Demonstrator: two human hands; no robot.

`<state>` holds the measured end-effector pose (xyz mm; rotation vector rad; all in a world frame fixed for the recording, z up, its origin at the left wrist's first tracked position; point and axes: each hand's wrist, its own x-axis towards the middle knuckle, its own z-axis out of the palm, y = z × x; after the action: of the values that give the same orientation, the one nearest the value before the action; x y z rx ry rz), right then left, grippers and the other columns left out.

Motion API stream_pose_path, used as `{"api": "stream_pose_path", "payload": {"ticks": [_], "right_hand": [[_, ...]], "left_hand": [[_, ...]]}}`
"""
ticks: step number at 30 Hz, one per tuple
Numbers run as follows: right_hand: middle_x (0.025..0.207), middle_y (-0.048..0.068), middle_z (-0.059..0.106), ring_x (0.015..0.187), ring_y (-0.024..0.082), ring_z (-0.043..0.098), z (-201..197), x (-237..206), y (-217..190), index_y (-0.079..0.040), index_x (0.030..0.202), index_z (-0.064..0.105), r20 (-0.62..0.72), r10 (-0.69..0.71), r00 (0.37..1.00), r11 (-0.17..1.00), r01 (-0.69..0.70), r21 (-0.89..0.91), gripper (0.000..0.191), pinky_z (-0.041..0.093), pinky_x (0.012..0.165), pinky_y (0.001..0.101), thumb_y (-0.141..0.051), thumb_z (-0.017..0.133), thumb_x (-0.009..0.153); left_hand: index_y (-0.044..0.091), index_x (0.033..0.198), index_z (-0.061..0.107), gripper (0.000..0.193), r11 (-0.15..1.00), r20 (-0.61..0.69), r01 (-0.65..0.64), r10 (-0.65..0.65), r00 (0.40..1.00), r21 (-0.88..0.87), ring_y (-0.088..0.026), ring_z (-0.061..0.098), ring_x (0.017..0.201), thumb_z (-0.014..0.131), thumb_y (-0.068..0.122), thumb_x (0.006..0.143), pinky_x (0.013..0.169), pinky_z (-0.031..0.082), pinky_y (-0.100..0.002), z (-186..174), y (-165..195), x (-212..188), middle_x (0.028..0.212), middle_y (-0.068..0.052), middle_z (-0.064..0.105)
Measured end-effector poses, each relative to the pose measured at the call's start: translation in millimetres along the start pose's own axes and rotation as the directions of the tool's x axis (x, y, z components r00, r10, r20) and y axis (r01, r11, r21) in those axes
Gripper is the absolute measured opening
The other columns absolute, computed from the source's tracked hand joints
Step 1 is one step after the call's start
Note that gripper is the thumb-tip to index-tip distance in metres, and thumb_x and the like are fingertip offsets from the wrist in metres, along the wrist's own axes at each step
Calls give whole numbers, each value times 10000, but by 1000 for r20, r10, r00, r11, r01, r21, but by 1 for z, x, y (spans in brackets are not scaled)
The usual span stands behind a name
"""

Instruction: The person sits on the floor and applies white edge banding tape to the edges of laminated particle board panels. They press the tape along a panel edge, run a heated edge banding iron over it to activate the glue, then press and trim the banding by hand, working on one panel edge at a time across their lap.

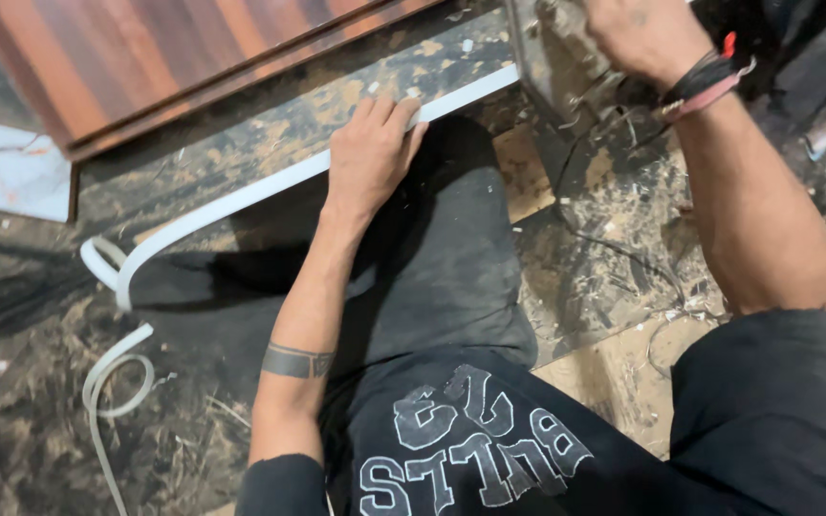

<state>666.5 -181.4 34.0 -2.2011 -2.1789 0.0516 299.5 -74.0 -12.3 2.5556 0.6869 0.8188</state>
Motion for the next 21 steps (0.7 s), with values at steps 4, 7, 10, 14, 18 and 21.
{"api": "stream_pose_path", "payload": {"ticks": [4, 7, 10, 14, 18, 21], "right_hand": [[933, 266, 651, 872, 457, 660, -32, 24, -103, 40, 1113, 583, -152, -59, 987, 913, 115, 390, 294, 520, 768, 515, -235, 504, 1177], [725, 236, 668, 743, 454, 670, -53, 48, -170, 11, 1144, 558, 203, 150, 968, 876, -225, 427, 380, 504, 719, 551, -359, 471, 1147], [773, 260, 660, 735, 501, 633, -59, 65, -218, 6, 1231, 534, 118, 25, 993, 930, -66, 363, 356, 472, 676, 594, -339, 506, 1150], [762, 243, 678, 721, 490, 643, -56, 78, -258, -8, 1226, 504, 164, -26, 986, 941, -31, 336, 372, 474, 658, 600, -368, 503, 1133], [785, 247, 687, 723, 492, 647, -56, 82, -268, -32, 1249, 498, 131, -61, 989, 963, 24, 267, 396, 484, 634, 600, -410, 526, 1133], [805, 257, 685, 733, 500, 645, -49, 79, -246, -54, 1293, 506, 188, -4, 982, 969, -43, 245, 427, 489, 624, 599, -444, 518, 1119]], "left_hand": [[125, 1110, 685, 236, 999, -22, 22, -22, 1000, 29, -245, 629, 923, 779, 264, 945, 720, 546, -375, -18, -15, -19, 961, -36, 632], [125, 1100, 689, 247, 997, -49, 19, -15, 999, 73, -243, 631, 907, 794, 273, 932, 702, 534, -374, -39, -30, -38, 933, -38, 626], [124, 1081, 687, 252, 993, -63, 12, -4, 998, 121, -243, 618, 874, 819, 272, 927, 714, 527, -375, -65, -46, -58, 907, -39, 621], [126, 1075, 695, 270, 987, -98, 27, -11, 995, 161, -240, 622, 859, 842, 262, 894, 722, 519, -368, -89, -59, -79, 895, -30, 632], [119, 1086, 698, 274, 985, -110, 17, 2, 994, 173, -239, 627, 870, 840, 251, 894, 734, 520, -366, -94, -63, -82, 918, -32, 643], [117, 1092, 694, 271, 984, -115, 12, 9, 993, 176, -241, 626, 895, 841, 248, 907, 741, 519, -371, -95, -63, -80, 939, -32, 647]]}}
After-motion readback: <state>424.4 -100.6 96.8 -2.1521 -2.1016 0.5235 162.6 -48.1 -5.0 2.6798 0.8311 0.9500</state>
